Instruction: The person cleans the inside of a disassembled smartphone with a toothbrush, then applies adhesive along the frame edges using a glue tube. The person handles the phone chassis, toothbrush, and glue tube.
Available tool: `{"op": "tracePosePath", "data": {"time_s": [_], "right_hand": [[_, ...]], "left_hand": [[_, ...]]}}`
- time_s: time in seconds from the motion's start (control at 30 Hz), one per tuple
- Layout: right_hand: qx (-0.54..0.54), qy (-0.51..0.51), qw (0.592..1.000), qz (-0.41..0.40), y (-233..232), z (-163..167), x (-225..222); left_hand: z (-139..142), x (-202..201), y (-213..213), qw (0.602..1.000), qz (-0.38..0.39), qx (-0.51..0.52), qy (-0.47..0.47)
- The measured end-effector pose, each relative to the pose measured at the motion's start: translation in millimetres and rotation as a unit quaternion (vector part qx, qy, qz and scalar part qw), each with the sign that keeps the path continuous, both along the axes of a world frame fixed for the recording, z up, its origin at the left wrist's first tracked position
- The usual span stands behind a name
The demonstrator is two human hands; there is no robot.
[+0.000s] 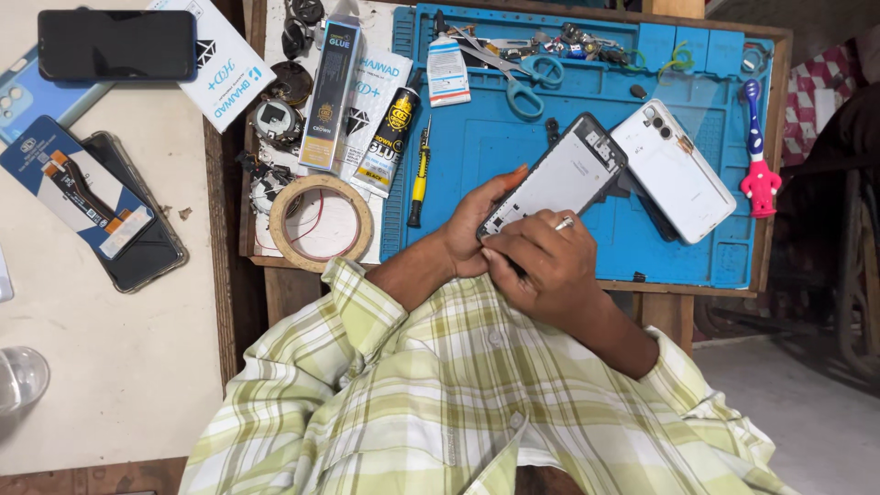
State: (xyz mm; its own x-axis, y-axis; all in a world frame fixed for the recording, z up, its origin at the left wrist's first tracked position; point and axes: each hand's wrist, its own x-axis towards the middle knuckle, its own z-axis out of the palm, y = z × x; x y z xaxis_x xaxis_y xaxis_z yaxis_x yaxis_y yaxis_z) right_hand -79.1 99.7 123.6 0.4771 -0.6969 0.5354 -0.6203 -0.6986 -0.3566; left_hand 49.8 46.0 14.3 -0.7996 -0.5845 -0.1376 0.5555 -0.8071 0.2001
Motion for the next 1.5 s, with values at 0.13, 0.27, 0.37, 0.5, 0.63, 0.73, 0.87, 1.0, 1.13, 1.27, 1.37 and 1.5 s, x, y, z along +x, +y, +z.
{"op": "tracePosePath", "data": {"time_s": [0.13, 0.27, 0.37, 0.5, 0.63, 0.73, 0.87, 1.0, 1.13, 1.27, 1.37, 1.5], "right_hand": [[0.014, 0.006, 1.0, 0.012, -4, 6, -12], [-0.004, -0.078, 0.996, -0.032, -15, 12, -44], [0.036, -0.157, 0.97, -0.184, -26, 8, -71], [0.083, -0.116, 0.964, -0.225, -58, 1, -101], [0.031, -0.017, 0.978, -0.207, -105, 0, -121], [0.017, 0.002, 0.97, -0.243, -120, 11, -158], [0.079, -0.058, 0.937, -0.336, -118, 11, -198], [0.078, -0.032, 0.954, -0.289, -118, 0, -211], [0.04, -0.011, 0.973, -0.226, -127, -7, -208], [0.025, -0.009, 0.963, -0.269, -127, -2, -216], [0.056, 0.0, 0.952, -0.301, -123, -1, -224], [0.039, 0.019, 0.965, -0.261, -126, -5, -226]], "left_hand": [[2, -4, 2, 1.0, 0.001, 0.001, -0.005], [14, -3, -3, 0.996, 0.04, -0.066, 0.035], [25, 3, -9, 0.985, 0.152, -0.075, 0.023], [35, 20, -20, 0.961, 0.258, -0.101, 0.008], [44, 32, -27, 0.945, 0.308, -0.101, -0.042], [51, 30, -27, 0.95, 0.289, -0.111, -0.025], [51, 24, -21, 0.956, 0.261, -0.124, -0.051], [45, 18, -17, 0.97, 0.212, -0.111, -0.039], [43, 17, -14, 0.978, 0.182, -0.1, -0.034], [47, 16, -14, 0.977, 0.181, -0.104, -0.03], [46, 15, -15, 0.976, 0.184, -0.113, -0.022], [42, 16, -14, 0.977, 0.173, -0.121, -0.038]]}}
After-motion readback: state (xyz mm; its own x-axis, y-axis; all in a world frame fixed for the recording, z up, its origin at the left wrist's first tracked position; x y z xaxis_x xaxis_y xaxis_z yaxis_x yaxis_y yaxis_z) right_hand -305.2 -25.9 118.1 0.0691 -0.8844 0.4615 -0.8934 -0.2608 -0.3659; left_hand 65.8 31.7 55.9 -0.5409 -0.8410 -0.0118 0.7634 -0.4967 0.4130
